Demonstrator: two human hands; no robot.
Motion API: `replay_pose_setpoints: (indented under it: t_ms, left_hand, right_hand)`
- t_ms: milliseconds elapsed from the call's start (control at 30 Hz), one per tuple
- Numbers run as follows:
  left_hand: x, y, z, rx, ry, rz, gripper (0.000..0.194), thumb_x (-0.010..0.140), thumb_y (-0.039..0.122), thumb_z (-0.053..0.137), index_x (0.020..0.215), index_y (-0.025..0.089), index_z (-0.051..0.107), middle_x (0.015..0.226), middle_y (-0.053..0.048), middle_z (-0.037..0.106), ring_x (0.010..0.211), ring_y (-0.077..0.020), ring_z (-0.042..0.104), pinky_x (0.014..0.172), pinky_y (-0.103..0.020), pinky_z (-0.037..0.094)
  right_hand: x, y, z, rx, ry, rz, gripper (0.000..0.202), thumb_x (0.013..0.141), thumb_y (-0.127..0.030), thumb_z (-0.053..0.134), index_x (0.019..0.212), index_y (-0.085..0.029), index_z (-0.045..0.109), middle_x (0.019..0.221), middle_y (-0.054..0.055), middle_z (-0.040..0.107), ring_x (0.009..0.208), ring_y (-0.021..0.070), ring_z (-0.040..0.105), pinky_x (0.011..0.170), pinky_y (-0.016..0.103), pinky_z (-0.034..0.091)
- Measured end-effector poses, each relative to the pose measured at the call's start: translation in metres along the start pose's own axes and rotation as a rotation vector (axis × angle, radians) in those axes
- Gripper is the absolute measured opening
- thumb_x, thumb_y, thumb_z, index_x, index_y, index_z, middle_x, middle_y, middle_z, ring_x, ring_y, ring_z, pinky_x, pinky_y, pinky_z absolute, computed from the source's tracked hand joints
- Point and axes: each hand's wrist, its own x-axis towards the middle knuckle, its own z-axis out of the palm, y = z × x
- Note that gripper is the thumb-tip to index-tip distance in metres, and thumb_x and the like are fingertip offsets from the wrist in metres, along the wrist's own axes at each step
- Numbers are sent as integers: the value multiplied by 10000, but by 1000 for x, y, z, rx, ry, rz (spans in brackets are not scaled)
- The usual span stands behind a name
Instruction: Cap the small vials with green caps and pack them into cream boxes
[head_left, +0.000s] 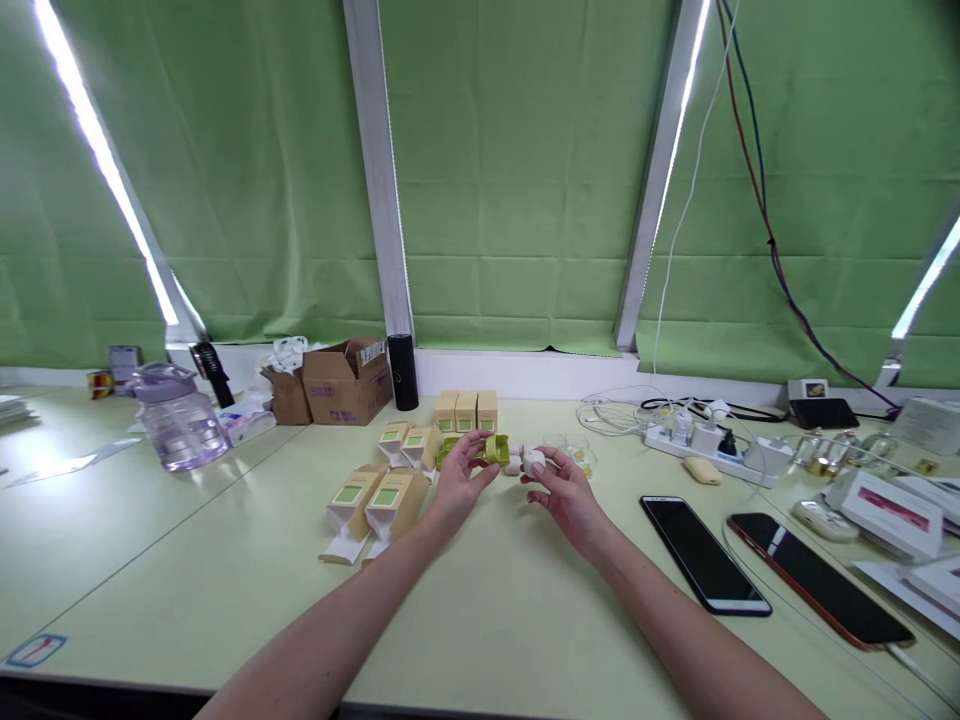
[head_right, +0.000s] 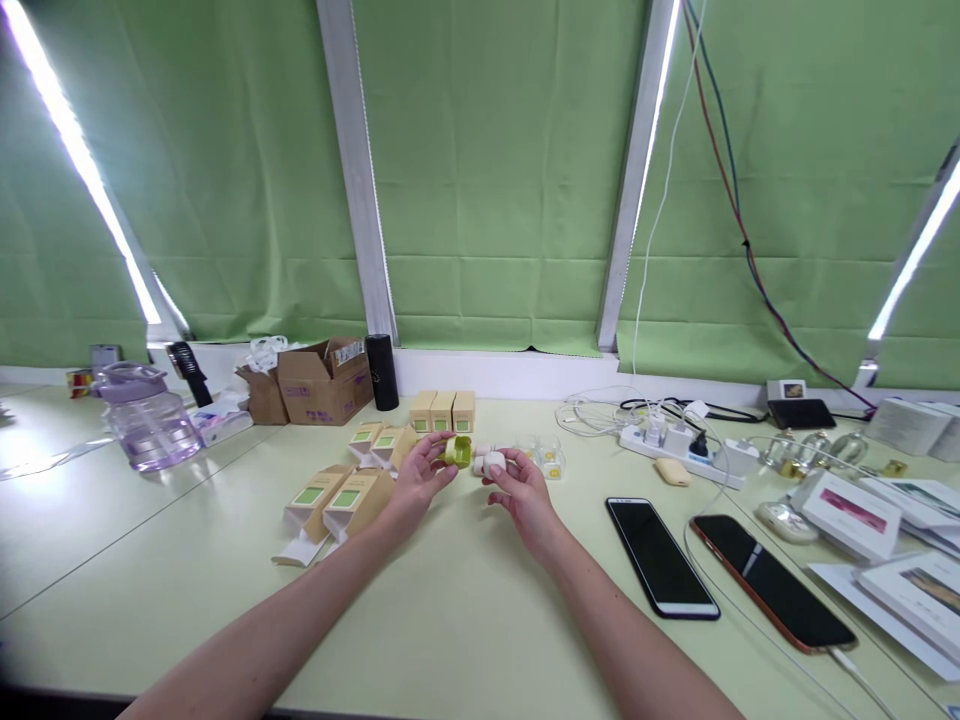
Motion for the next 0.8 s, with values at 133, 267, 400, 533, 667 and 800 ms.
replay_pose_setpoints:
  t_ms: [133, 267, 400, 533, 667, 800]
  left_hand:
    - [-1, 3, 2, 34, -3, 9, 491, 781, 284, 825, 1215, 216, 606, 1189, -103, 699, 1089, -240, 666, 915, -344, 507]
    - [-3, 7, 3, 77, -2, 17, 477, 779, 251, 815, 1208, 212, 610, 1175, -100, 693, 1094, -242, 661, 919, -350, 515]
    - [-4, 8, 4, 155, -3, 32, 455, 791, 233, 792, 1208, 215, 610, 1205, -100, 684, 1119, -250, 653, 932, -373, 518]
    - [-4, 6, 3, 260, 14, 45, 428, 791, 199, 773, 1191, 219, 622, 1243, -99, 678, 1144, -258, 646, 944, -391, 508]
    - [-3, 5, 3, 340, 27, 49, 418, 786, 165, 755, 1181, 223, 633, 1242, -97, 688, 1143, -263, 648, 950, -404, 495]
    - [-4, 5, 3, 381, 38, 60, 415, 787, 164, 757, 1180, 226, 641, 1255, -98, 686, 1141, -265, 648, 957, -414, 486]
  right_hand:
    - [-1, 1, 3, 25, -20, -36, 517, 585, -387, 967, 987, -251, 672, 917, 14, 714, 780, 185, 666, 650, 312, 539]
    - [3, 5, 2, 15, 3, -77, 511, 562, -356, 967, 962, -234, 674, 896, 6, 697, 706, 159, 648, 674, 333, 546]
    - [10, 15, -5, -56, 73, -83, 474, 528, -334, 951, 897, -203, 682, 828, 8, 687, 596, 127, 567, 558, 298, 474]
    - [17, 22, -15, -130, 121, -28, 459, 512, -301, 918, 908, -184, 718, 893, 44, 730, 543, 97, 483, 487, 267, 388]
    - [17, 17, -14, -43, 138, 2, 523, 490, -284, 918, 971, -176, 743, 865, 56, 740, 626, 135, 542, 544, 278, 428]
    - [12, 6, -6, -21, 99, -18, 538, 530, -330, 939, 1007, -176, 742, 843, 48, 724, 651, 133, 540, 553, 270, 431]
